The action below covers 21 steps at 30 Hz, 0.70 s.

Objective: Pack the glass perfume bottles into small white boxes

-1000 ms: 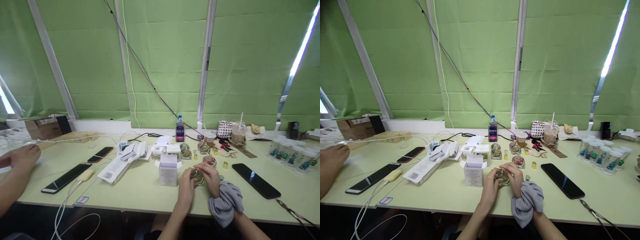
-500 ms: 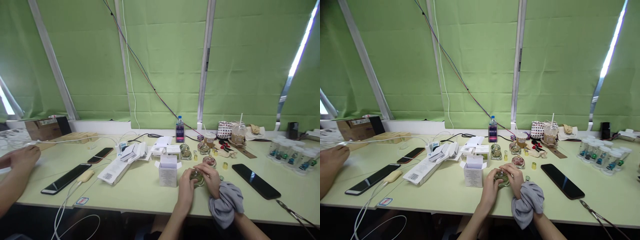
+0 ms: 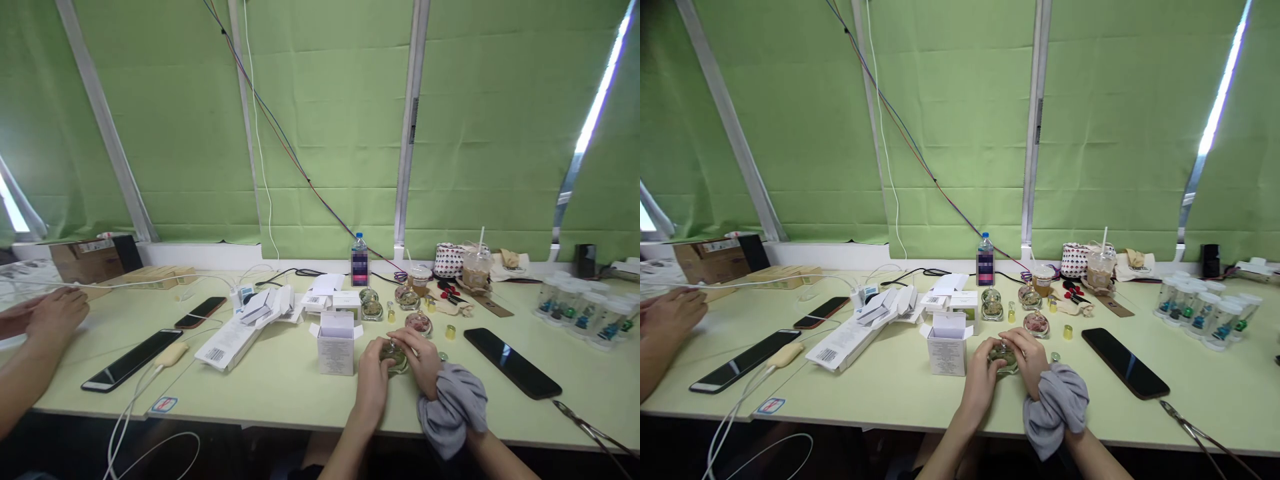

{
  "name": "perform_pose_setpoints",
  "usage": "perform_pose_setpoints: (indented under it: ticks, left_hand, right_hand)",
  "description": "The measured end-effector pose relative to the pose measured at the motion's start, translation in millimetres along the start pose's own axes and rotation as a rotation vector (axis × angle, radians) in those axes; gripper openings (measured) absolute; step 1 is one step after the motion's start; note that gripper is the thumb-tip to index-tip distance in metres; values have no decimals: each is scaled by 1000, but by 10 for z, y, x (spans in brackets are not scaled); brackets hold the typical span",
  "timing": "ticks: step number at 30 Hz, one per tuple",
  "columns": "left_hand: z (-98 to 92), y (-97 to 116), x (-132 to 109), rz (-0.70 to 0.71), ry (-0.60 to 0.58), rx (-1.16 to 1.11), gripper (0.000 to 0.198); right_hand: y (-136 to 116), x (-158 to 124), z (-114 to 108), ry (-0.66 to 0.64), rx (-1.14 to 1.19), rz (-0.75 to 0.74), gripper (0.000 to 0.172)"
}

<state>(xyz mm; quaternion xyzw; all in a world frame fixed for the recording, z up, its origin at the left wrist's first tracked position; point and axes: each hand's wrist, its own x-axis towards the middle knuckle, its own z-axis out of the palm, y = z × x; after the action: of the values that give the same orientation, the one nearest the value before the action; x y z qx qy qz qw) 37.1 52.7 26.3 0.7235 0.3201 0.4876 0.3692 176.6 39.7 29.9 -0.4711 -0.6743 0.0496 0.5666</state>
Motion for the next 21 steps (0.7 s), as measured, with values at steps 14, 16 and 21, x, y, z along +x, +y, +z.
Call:
perform_pose_setpoints:
  ticks: [14,16,21]
  left_hand:
    - [9,2,3,4,6,1,40]
    - [12,-11,4,4,9,2,40]
    - [17,-42,7,6,6,5,41]
  right_hand:
    - [-11,-3,-8,-14,-42,-19,23]
    - [-26,-8,-4,-6,-48,-20,23]
    - [-28,-24,22,37,-49,-18,25]
